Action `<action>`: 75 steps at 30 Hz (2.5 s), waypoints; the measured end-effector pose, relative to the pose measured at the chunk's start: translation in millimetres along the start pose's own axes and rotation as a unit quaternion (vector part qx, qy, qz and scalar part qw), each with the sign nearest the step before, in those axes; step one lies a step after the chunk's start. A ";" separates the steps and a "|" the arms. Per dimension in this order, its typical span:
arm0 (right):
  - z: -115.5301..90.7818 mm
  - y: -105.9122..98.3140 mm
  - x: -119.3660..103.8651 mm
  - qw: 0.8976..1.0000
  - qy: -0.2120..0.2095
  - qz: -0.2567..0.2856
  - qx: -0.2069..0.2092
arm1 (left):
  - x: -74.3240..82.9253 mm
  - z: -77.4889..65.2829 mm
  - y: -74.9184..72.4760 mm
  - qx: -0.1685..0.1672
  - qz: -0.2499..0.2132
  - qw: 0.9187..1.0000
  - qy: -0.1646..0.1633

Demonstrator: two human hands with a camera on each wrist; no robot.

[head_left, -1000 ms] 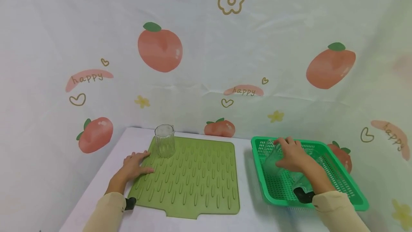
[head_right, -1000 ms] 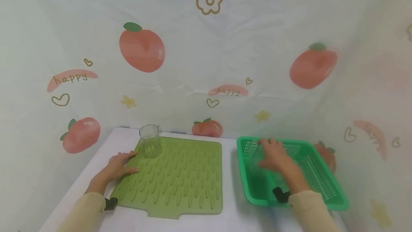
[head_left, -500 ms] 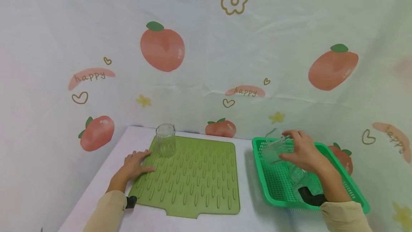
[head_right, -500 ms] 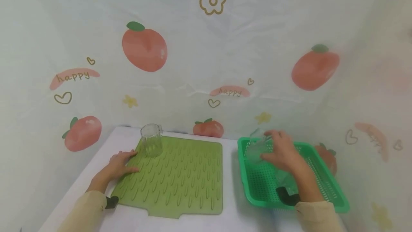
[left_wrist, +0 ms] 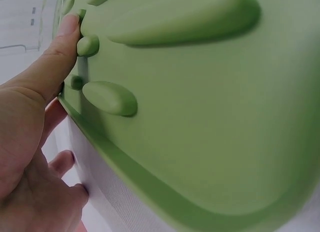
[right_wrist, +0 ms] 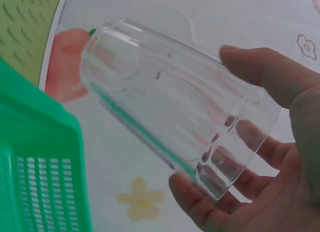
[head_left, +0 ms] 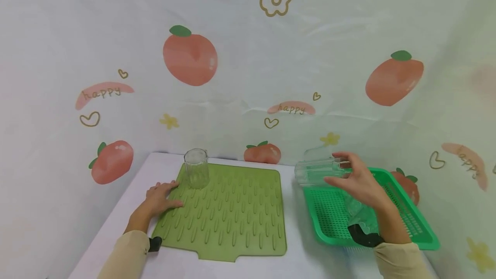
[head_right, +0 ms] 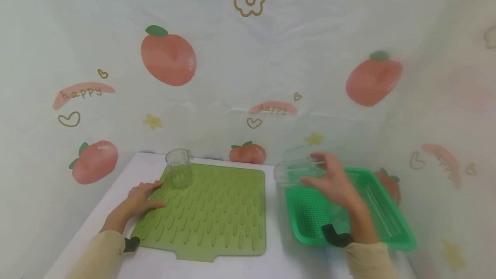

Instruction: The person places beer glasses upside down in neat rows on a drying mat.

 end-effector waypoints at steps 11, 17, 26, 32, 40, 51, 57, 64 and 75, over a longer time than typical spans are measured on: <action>15.8 38.7 21.0 0.988 0.019 0.150 0.024 | -7.7 -0.1 1.9 0.001 0.007 1.000 0.000; 25.5 67.3 26.2 0.972 0.027 0.230 0.025 | -11.4 -0.2 2.9 0.003 0.008 1.000 -0.003; 30.2 103.7 26.9 0.957 0.045 0.285 0.041 | -8.3 -2.3 6.2 0.005 -0.006 1.000 0.002; 34.9 122.3 19.3 0.949 0.070 0.303 0.055 | -7.2 -1.3 6.0 0.021 -0.015 1.000 0.011; 42.0 150.2 16.7 0.929 0.079 0.356 0.068 | -1.8 0.3 2.0 0.011 -0.003 1.000 0.007; 56.4 187.0 25.7 0.914 0.057 0.389 0.103 | 1.7 -0.8 1.9 0.005 0.000 1.000 0.004; 63.7 202.6 35.5 0.911 0.059 0.388 0.126 | 5.5 1.7 1.7 0.006 0.000 1.000 0.005; 71.5 216.9 44.8 0.916 0.070 0.373 0.131 | 5.2 3.1 2.5 -0.003 -0.017 1.000 -0.011; 81.5 230.1 52.6 0.920 0.079 0.364 0.120 | -0.4 0.4 -14.3 -0.024 -0.122 0.991 -0.052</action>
Point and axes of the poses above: each hand's wrist, its own z-axis towards the middle knuckle, its own y-axis out of the palm, x = y × z, the point moved 2 cm from there along z, towards the middle knuckle, and after that the axes turned 9 degrees about z, right-handed, at the moved point
